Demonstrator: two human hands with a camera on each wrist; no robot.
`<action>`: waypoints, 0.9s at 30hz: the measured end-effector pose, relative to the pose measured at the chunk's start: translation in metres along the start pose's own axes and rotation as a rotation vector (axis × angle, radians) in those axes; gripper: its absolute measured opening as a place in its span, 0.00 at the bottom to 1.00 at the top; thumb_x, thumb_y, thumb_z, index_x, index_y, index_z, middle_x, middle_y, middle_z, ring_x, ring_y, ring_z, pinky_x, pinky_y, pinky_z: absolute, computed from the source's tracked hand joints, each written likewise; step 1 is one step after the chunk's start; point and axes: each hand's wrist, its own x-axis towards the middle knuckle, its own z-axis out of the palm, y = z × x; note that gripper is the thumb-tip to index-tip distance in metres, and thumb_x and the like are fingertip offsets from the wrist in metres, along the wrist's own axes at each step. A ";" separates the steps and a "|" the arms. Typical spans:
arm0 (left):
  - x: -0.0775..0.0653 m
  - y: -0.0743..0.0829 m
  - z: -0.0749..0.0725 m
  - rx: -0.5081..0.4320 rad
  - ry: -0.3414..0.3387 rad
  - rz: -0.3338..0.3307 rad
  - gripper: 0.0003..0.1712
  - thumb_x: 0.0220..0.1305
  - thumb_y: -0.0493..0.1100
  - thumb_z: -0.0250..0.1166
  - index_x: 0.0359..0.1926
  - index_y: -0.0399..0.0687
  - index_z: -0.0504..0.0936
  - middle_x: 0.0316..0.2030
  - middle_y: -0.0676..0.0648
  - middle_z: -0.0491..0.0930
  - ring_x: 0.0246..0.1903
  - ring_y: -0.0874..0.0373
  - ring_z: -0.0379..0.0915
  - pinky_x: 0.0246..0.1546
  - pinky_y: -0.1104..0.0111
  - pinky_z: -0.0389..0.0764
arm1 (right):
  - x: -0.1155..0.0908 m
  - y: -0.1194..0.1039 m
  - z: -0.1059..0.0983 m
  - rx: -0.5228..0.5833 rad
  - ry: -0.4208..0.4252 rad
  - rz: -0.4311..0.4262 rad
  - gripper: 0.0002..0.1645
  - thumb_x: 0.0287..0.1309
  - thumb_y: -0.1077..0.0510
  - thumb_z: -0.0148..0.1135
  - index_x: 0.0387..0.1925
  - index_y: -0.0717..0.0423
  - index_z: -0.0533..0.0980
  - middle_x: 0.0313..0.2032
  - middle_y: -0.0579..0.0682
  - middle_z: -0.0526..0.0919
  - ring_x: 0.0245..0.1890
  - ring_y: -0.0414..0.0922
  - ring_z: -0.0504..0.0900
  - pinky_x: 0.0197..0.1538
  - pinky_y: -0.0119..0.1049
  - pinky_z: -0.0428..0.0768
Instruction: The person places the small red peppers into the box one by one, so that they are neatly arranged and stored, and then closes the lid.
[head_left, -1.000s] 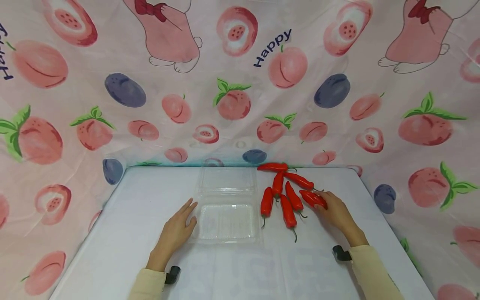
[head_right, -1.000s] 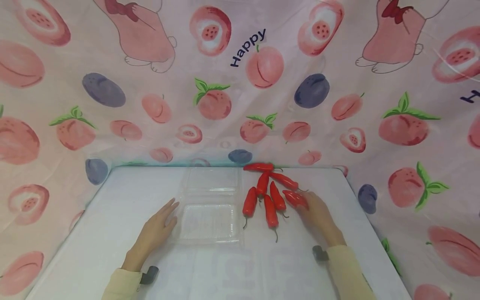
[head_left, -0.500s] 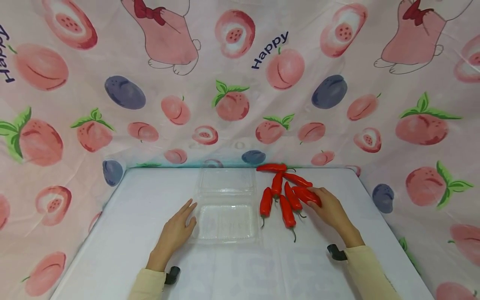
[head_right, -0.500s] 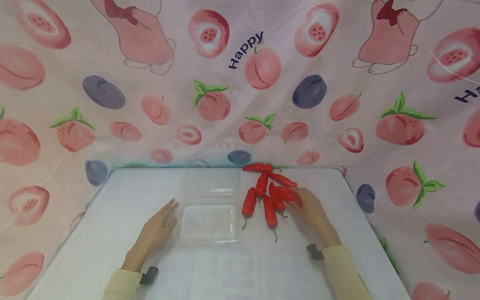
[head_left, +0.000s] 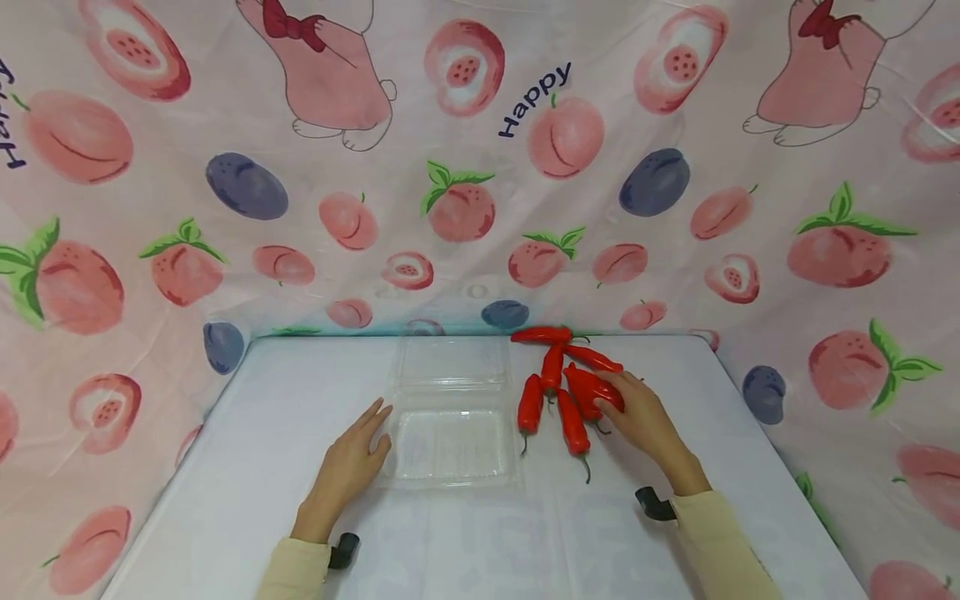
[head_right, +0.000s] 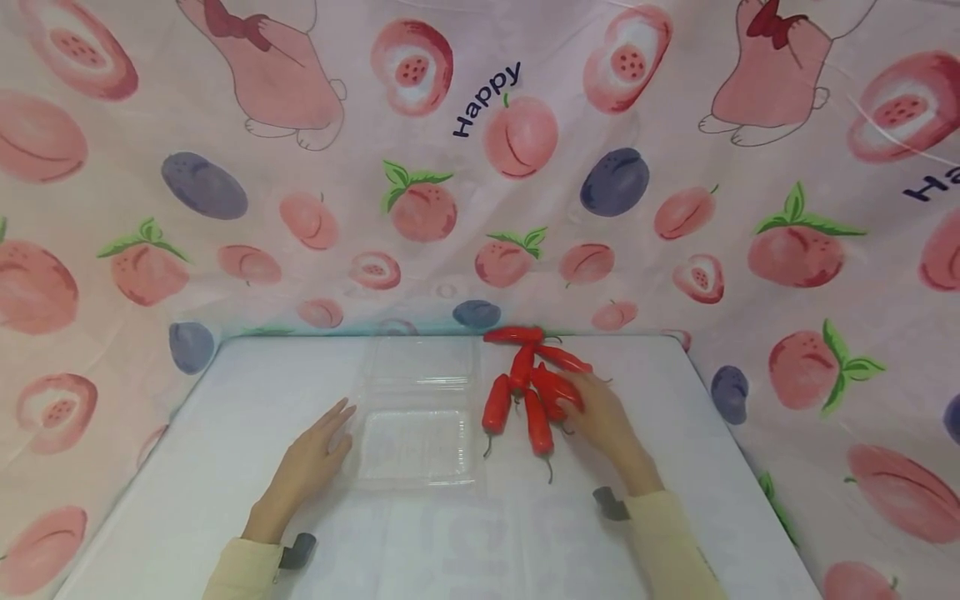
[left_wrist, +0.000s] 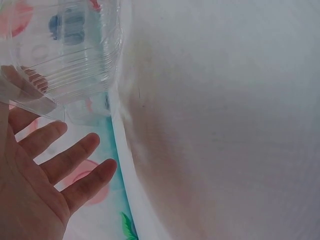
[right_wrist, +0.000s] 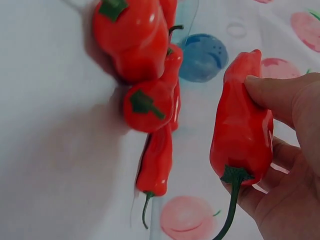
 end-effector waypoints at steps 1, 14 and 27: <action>0.000 0.000 0.000 -0.001 -0.001 0.001 0.29 0.69 0.45 0.57 0.70 0.49 0.69 0.74 0.47 0.62 0.66 0.40 0.67 0.60 0.43 0.74 | 0.001 -0.002 0.000 0.004 -0.001 -0.003 0.32 0.61 0.54 0.66 0.66 0.52 0.69 0.57 0.58 0.76 0.54 0.57 0.76 0.55 0.57 0.81; 0.001 -0.003 0.000 -0.001 -0.007 -0.008 0.29 0.69 0.45 0.57 0.70 0.50 0.68 0.74 0.47 0.61 0.67 0.40 0.66 0.60 0.42 0.74 | 0.009 -0.031 0.004 0.083 0.010 -0.038 0.35 0.60 0.55 0.67 0.68 0.51 0.68 0.64 0.57 0.74 0.62 0.57 0.72 0.59 0.57 0.79; 0.000 -0.001 -0.001 0.006 0.004 0.004 0.29 0.69 0.44 0.57 0.70 0.49 0.69 0.73 0.47 0.62 0.65 0.40 0.69 0.58 0.43 0.76 | 0.015 -0.054 0.021 0.112 0.009 -0.103 0.33 0.59 0.52 0.68 0.65 0.47 0.71 0.60 0.54 0.77 0.60 0.55 0.75 0.57 0.54 0.81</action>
